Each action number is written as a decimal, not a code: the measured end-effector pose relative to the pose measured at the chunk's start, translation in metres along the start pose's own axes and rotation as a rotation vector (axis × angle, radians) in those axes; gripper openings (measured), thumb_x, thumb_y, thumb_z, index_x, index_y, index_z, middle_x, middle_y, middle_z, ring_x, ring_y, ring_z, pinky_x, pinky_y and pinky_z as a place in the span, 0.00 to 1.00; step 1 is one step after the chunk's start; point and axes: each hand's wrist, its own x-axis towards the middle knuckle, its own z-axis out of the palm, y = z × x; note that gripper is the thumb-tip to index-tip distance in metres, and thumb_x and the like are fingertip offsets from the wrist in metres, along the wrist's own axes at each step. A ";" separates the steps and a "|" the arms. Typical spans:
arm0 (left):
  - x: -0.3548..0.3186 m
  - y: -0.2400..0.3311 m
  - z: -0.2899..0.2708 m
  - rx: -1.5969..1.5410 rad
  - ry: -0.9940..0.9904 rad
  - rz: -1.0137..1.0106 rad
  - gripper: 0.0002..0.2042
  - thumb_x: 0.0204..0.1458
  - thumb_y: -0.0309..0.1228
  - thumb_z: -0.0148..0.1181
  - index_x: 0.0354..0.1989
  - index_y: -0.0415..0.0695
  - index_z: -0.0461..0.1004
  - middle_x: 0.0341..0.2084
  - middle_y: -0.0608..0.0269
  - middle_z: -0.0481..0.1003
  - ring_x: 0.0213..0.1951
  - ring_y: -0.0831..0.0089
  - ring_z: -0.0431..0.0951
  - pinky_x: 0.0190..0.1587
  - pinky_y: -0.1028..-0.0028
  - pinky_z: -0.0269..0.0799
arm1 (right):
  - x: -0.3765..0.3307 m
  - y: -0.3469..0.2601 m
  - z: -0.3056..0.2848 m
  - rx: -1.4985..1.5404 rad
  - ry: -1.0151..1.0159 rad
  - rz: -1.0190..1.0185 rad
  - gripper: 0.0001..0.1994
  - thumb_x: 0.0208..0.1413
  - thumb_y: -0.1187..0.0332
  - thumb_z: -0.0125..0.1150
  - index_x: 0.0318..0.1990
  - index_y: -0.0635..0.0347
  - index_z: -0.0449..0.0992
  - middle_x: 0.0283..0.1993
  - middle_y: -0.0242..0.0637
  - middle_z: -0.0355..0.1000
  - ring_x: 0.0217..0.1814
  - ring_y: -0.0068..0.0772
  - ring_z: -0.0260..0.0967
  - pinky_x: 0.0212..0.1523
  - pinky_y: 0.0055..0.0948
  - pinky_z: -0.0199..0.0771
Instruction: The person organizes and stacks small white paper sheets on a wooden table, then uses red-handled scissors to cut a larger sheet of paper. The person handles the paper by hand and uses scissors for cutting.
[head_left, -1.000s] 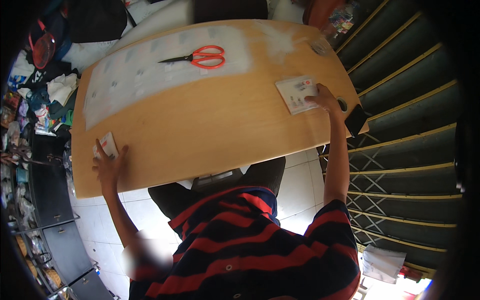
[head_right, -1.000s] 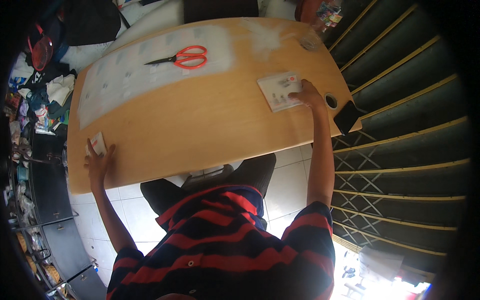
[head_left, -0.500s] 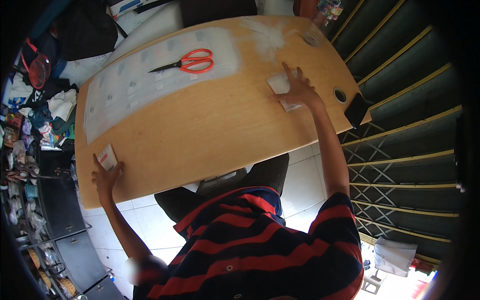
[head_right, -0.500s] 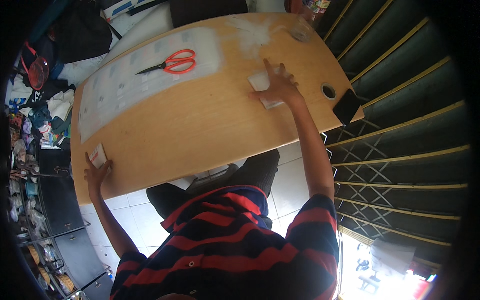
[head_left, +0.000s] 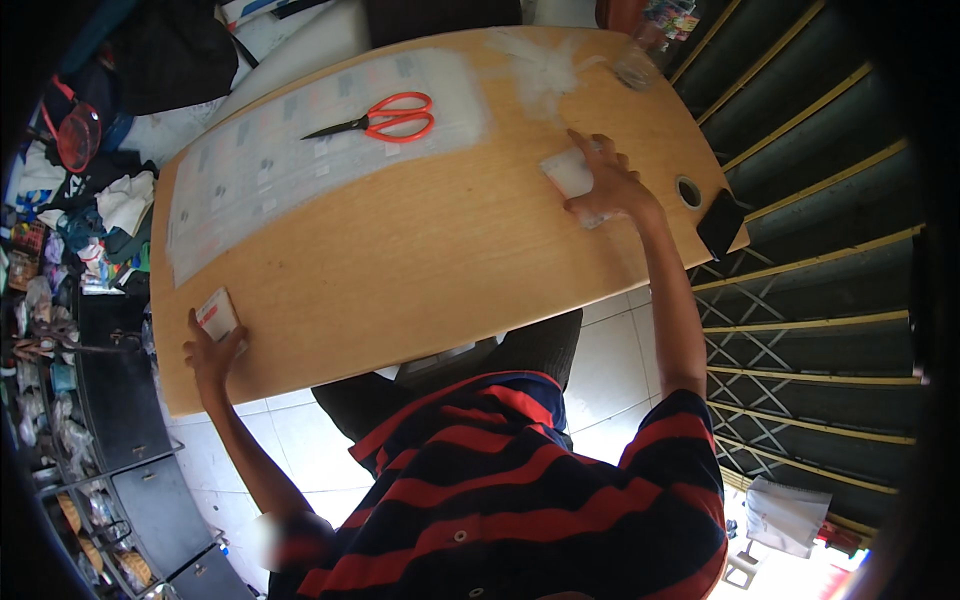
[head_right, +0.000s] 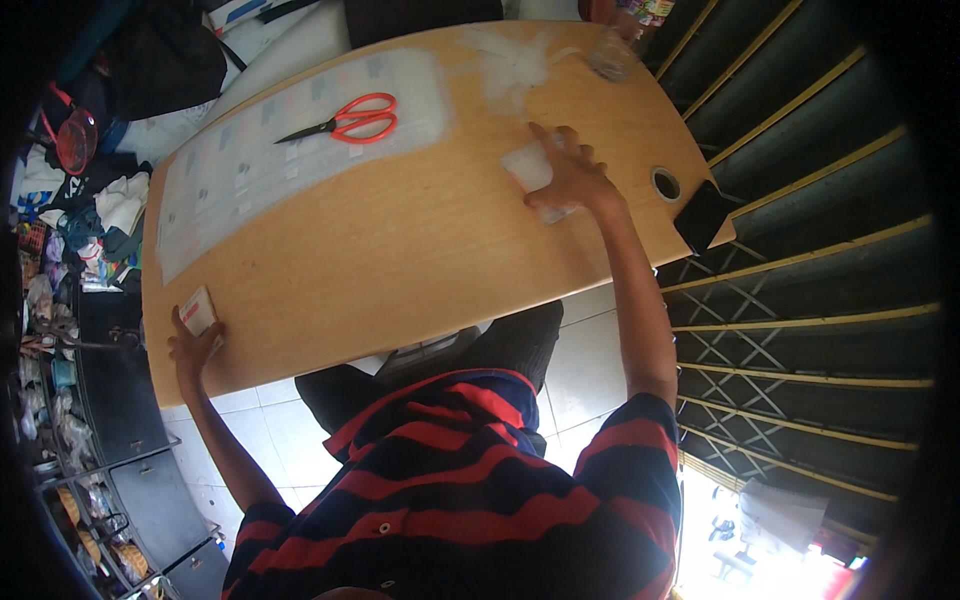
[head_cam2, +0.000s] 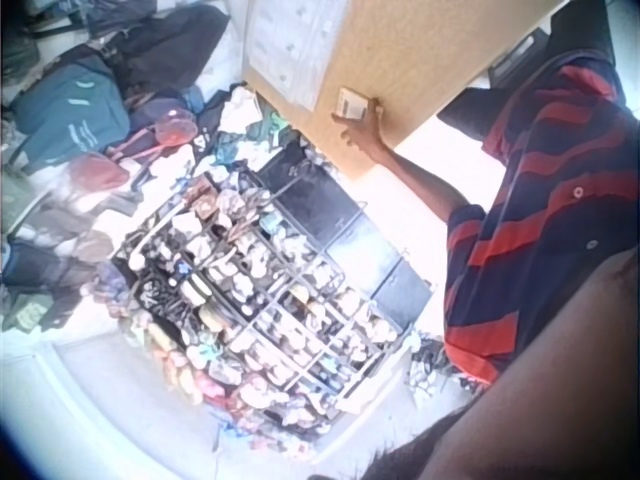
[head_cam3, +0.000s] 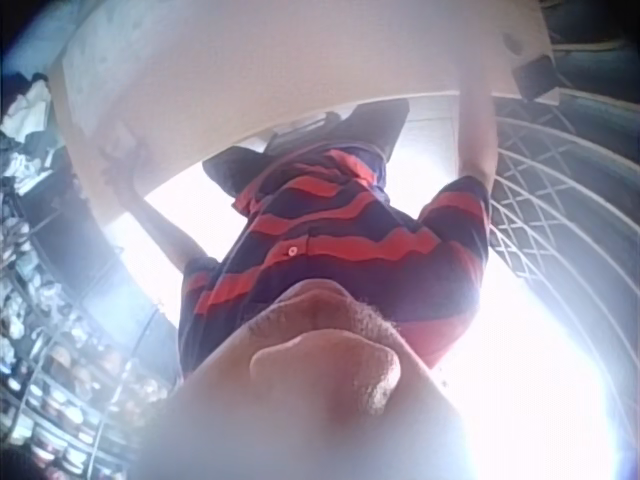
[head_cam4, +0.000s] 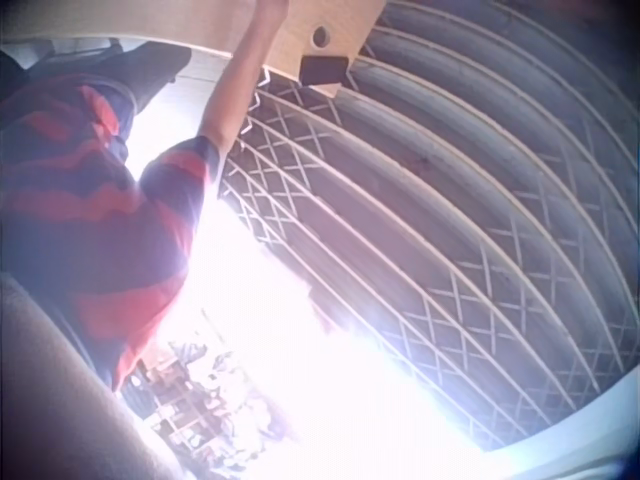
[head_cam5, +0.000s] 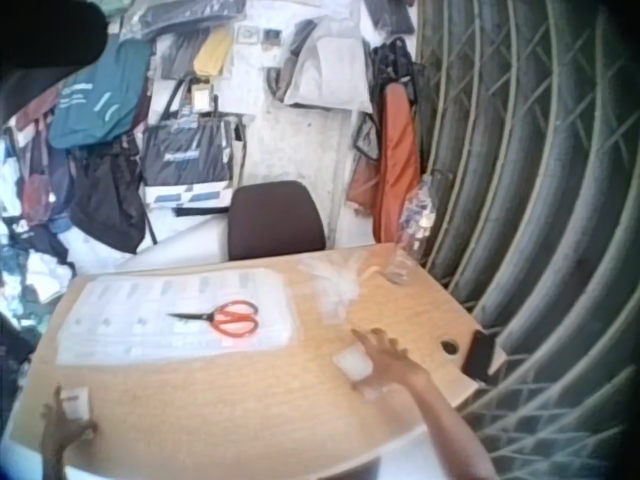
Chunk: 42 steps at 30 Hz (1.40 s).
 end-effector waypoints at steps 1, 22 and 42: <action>-0.001 -0.001 0.001 -0.003 0.008 0.010 0.55 0.33 0.50 0.72 0.72 0.59 0.45 0.55 0.28 0.60 0.56 0.30 0.62 0.54 0.43 0.64 | 0.000 0.000 -0.001 0.009 -0.009 0.004 0.59 0.28 0.58 0.74 0.73 0.31 0.44 0.75 0.48 0.41 0.73 0.62 0.46 0.67 0.58 0.54; -0.212 0.317 0.048 -0.081 -0.269 1.188 0.54 0.28 0.45 0.73 0.70 0.51 0.51 0.52 0.39 0.61 0.55 0.41 0.61 0.50 0.43 0.62 | 0.111 0.163 -0.012 0.144 0.164 0.146 0.59 0.26 0.48 0.70 0.73 0.32 0.44 0.76 0.49 0.38 0.73 0.74 0.39 0.67 0.64 0.49; -0.180 0.412 0.063 -0.513 -0.163 1.403 0.44 0.35 0.42 0.71 0.65 0.47 0.59 0.53 0.40 0.65 0.56 0.43 0.63 0.54 0.46 0.60 | -0.084 0.033 0.040 0.403 0.856 -0.228 0.27 0.52 0.70 0.66 0.60 0.61 0.65 0.68 0.57 0.53 0.70 0.60 0.51 0.66 0.51 0.53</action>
